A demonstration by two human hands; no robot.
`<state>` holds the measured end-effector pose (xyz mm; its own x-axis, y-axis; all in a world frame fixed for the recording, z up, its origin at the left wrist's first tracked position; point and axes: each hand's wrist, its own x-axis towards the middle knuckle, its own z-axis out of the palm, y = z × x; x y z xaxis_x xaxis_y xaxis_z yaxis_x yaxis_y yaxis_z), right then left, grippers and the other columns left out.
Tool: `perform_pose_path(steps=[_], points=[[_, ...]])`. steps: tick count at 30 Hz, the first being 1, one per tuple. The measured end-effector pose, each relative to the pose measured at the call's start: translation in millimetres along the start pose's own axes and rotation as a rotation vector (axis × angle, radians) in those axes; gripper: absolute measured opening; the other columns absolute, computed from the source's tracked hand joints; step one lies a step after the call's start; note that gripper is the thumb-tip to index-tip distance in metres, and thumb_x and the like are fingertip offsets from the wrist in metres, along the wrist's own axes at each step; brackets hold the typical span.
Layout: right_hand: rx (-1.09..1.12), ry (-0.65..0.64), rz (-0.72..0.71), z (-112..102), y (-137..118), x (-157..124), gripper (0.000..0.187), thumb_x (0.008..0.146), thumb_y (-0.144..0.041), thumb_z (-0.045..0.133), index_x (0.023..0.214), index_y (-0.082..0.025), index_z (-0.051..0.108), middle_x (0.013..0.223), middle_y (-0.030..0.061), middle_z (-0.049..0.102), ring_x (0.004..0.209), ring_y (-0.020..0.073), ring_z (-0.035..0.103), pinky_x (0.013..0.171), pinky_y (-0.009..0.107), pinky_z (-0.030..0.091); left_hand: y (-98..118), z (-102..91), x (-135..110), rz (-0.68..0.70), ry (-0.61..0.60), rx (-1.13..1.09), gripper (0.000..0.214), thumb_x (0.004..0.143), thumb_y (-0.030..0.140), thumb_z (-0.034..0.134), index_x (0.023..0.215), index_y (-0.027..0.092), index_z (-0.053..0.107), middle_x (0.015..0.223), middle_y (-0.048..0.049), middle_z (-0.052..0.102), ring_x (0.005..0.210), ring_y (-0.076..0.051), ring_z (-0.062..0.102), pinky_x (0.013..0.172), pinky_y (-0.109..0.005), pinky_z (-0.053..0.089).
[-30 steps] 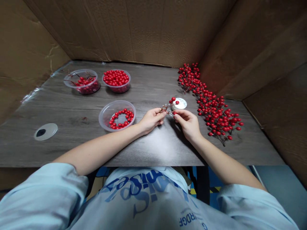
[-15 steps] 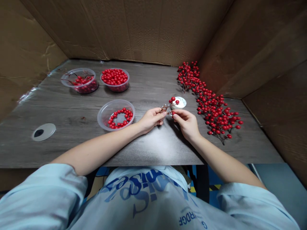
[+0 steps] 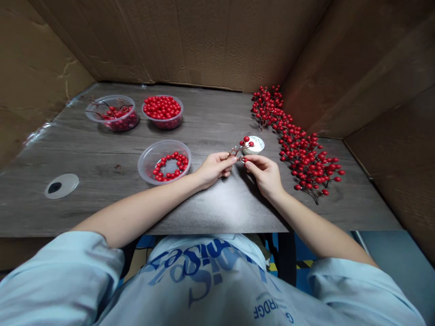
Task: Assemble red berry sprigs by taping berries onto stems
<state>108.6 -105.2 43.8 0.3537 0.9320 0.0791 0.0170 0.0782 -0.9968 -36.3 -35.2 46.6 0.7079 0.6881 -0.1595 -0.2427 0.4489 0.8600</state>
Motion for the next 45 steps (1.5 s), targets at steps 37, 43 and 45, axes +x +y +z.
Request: perform_pose_path(steps=[37, 43, 45], points=[[-0.026, 0.0, 0.028, -0.7, 5.5, -2.4, 0.02, 0.062, -0.03, 0.074, 0.078, -0.02, 0.072, 0.078, 0.0019, 0.071, 0.066, 0.0131, 0.061, 0.068, 0.029, 0.05, 0.3, 0.9, 0.9, -0.019, -0.014, 0.141, 0.024, 0.077, 0.028, 0.062, 0.065, 0.014, 0.046, 0.051, 0.0078, 0.032, 0.041, -0.002, 0.031, 0.038, -0.015, 0.028], [-0.034, -0.004, 0.01, -1.1, 6.9, -2.0, 0.016, 0.063, -0.027, 0.073, 0.078, -0.021, 0.072, 0.078, 0.0013, 0.071, 0.069, 0.0134, 0.063, 0.072, 0.029, 0.05, 0.0, 1.2, 0.9, -0.013, -0.006, 0.165, 0.022, 0.077, 0.026, 0.061, 0.066, 0.013, 0.047, 0.052, 0.0073, 0.035, 0.041, -0.002, 0.033, 0.038, -0.015, 0.028], [-0.054, -0.004, 0.004, -1.0, 7.4, -1.9, 0.016, 0.063, -0.027, 0.073, 0.078, -0.021, 0.072, 0.08, 0.0017, 0.071, 0.071, 0.0144, 0.063, 0.074, 0.031, 0.051, -0.4, 0.6, 1.4, -0.006, -0.001, 0.188, 0.022, 0.078, 0.025, 0.059, 0.065, 0.013, 0.046, 0.052, 0.0071, 0.036, 0.04, -0.002, 0.033, 0.038, -0.015, 0.028]])
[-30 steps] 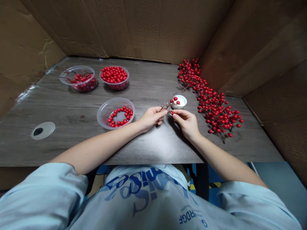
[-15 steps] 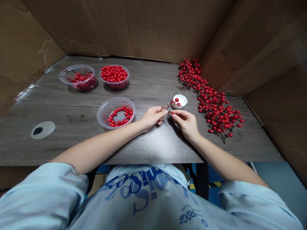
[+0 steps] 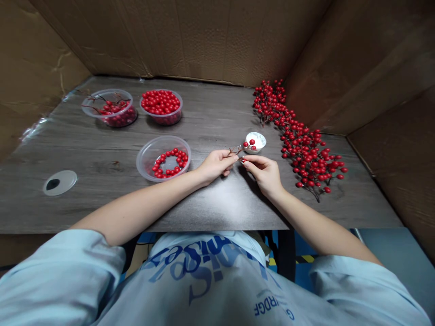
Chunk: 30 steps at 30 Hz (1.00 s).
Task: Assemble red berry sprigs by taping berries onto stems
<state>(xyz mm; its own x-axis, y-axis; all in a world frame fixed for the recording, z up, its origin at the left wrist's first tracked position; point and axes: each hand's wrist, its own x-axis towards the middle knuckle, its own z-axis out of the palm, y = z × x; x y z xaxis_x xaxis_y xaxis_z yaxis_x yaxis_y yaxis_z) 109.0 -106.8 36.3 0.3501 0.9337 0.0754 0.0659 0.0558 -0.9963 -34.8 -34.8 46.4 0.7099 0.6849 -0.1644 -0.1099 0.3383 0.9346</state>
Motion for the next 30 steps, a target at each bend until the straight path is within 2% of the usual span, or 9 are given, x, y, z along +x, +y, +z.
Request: perform_pose_path(steps=[17, 25, 30], points=[[-0.033, 0.016, -0.031, 1.5, 1.2, -0.2, 0.014, 0.064, -0.024, 0.072, 0.077, -0.021, 0.072, 0.08, 0.0013, 0.072, 0.074, 0.0156, 0.065, 0.075, 0.03, 0.052, -1.4, 0.5, 1.1, 0.017, 0.032, 0.043, 0.015, 0.077, 0.021, 0.057, 0.068, 0.012, 0.049, 0.053, 0.0074, 0.036, 0.04, -0.001, 0.033, 0.038, -0.015, 0.029], [-0.05, 0.019, -0.034, 2.1, 1.5, 0.2, 0.014, 0.064, -0.024, 0.072, 0.077, -0.021, 0.072, 0.081, 0.0017, 0.072, 0.076, 0.0166, 0.065, 0.077, 0.031, 0.051, -1.5, 1.0, 1.3, 0.009, 0.026, 0.031, 0.018, 0.074, 0.025, 0.062, 0.068, 0.012, 0.051, 0.053, 0.0075, 0.036, 0.04, -0.001, 0.032, 0.038, -0.016, 0.028], [-0.069, 0.022, -0.054, 1.6, 0.7, -0.2, 0.013, 0.065, -0.023, 0.071, 0.077, -0.021, 0.072, 0.081, 0.0015, 0.072, 0.076, 0.0165, 0.065, 0.076, 0.031, 0.051, 0.5, 2.0, 0.1, 0.009, 0.035, 0.051, 0.014, 0.077, 0.02, 0.057, 0.068, 0.012, 0.051, 0.052, 0.0072, 0.037, 0.039, -0.002, 0.033, 0.038, -0.016, 0.028]])
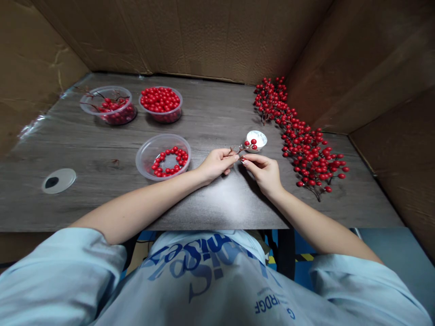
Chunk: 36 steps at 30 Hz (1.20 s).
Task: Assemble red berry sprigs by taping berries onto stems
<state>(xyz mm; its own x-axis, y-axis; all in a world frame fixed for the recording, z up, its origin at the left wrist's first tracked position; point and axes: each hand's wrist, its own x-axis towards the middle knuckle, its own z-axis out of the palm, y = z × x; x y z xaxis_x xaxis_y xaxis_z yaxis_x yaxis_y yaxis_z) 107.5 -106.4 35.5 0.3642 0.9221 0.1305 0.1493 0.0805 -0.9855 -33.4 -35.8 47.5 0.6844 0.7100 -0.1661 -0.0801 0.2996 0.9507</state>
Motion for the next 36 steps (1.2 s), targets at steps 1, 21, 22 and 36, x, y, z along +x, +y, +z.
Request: perform_pose_path(steps=[1, 21, 22, 36], points=[[-0.006, -0.001, -0.004, -0.1, -0.3, 0.0, 0.013, 0.065, -0.023, 0.071, 0.077, -0.021, 0.072, 0.081, 0.0015, 0.072, 0.077, 0.0165, 0.065, 0.077, 0.031, 0.051, 0.5, 0.3, -0.3, -0.001, 0.001, 0.005, 0.014, 0.078, 0.02, 0.057, 0.067, 0.012, 0.05, 0.052, 0.0072, 0.037, 0.039, -0.002, 0.033, 0.038, -0.016, 0.028], [0.071, 0.007, 0.06, -2.2, 2.3, 3.7, 0.021, 0.061, -0.031, 0.075, 0.079, -0.02, 0.072, 0.082, 0.0029, 0.071, 0.076, 0.0166, 0.064, 0.077, 0.032, 0.051, -1.1, -1.4, 0.2, 0.001, -0.029, -0.043, 0.026, 0.065, 0.029, 0.07, 0.078, 0.01, 0.059, 0.061, 0.0048, 0.05, 0.042, 0.0, 0.036, 0.039, -0.015, 0.026], [0.077, 0.003, 0.063, -2.1, 2.0, 3.6, 0.022, 0.061, -0.031, 0.075, 0.079, -0.02, 0.071, 0.083, 0.0029, 0.071, 0.076, 0.0167, 0.064, 0.078, 0.033, 0.051, -0.2, -0.5, -0.3, -0.003, -0.017, -0.047, 0.025, 0.065, 0.028, 0.07, 0.078, 0.01, 0.059, 0.061, 0.0048, 0.05, 0.042, 0.0, 0.036, 0.038, -0.015, 0.025], [0.187, -0.049, 0.167, -2.0, -0.3, 2.4, 0.038, 0.056, -0.033, 0.079, 0.09, -0.021, 0.068, 0.092, 0.0048, 0.07, 0.086, 0.0192, 0.064, 0.077, 0.034, 0.051, -8.4, -1.7, -1.1, 0.218, 0.219, 0.187, 0.015, 0.073, 0.027, 0.06, 0.074, 0.016, 0.051, 0.048, 0.0104, 0.029, 0.042, -0.003, 0.031, 0.044, -0.017, 0.027]])
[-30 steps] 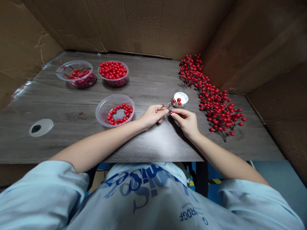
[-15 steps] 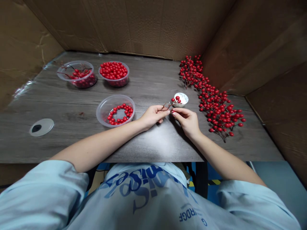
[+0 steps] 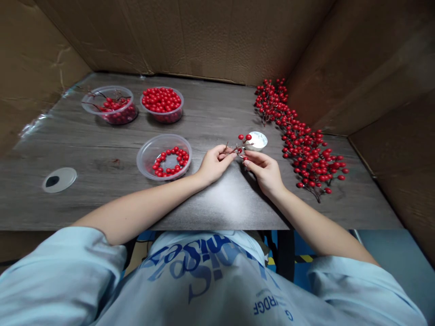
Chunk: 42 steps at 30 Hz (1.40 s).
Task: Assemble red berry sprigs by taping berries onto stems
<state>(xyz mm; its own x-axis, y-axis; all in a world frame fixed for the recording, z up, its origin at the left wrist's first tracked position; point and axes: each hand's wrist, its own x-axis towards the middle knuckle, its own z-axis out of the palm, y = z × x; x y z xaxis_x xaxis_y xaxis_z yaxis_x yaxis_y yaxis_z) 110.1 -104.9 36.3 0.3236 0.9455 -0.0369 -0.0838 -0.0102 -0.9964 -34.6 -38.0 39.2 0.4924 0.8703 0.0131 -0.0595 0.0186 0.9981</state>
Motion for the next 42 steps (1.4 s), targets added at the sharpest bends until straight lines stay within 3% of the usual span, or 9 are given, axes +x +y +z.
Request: perform_pose_path(steps=[11, 21, 42], points=[[0.02, 0.007, 0.013, 2.2, 0.5, -0.4, 0.033, 0.059, -0.032, 0.077, 0.088, -0.019, 0.069, 0.083, 0.0031, 0.071, 0.069, 0.0132, 0.061, 0.063, 0.027, 0.05, -2.5, -1.3, 1.3, 0.056, 0.016, 0.117, 0.014, 0.074, 0.028, 0.058, 0.074, 0.016, 0.052, 0.05, 0.0084, 0.035, 0.048, -0.005, 0.035, 0.049, -0.017, 0.029], [0.053, -0.043, 0.004, 3.2, 0.9, -0.4, 0.04, 0.055, -0.027, 0.079, 0.091, -0.019, 0.064, 0.094, 0.0044, 0.07, 0.09, 0.0183, 0.065, 0.086, 0.037, 0.05, -7.1, -2.7, 2.5, 0.126, 0.02, 0.263, 0.014, 0.074, 0.028, 0.057, 0.075, 0.014, 0.055, 0.056, 0.006, 0.043, 0.051, -0.005, 0.036, 0.052, -0.018, 0.028], [0.012, 0.005, 0.023, 4.5, 1.8, -0.2, 0.062, 0.053, -0.024, 0.079, 0.111, -0.02, 0.055, 0.086, 0.0026, 0.07, 0.084, 0.0183, 0.066, 0.083, 0.034, 0.051, -7.1, -4.4, -0.5, 0.225, -0.002, 0.448, 0.014, 0.077, 0.027, 0.053, 0.079, 0.014, 0.059, 0.068, -0.0001, 0.054, 0.06, -0.009, 0.046, 0.059, -0.02, 0.035]])
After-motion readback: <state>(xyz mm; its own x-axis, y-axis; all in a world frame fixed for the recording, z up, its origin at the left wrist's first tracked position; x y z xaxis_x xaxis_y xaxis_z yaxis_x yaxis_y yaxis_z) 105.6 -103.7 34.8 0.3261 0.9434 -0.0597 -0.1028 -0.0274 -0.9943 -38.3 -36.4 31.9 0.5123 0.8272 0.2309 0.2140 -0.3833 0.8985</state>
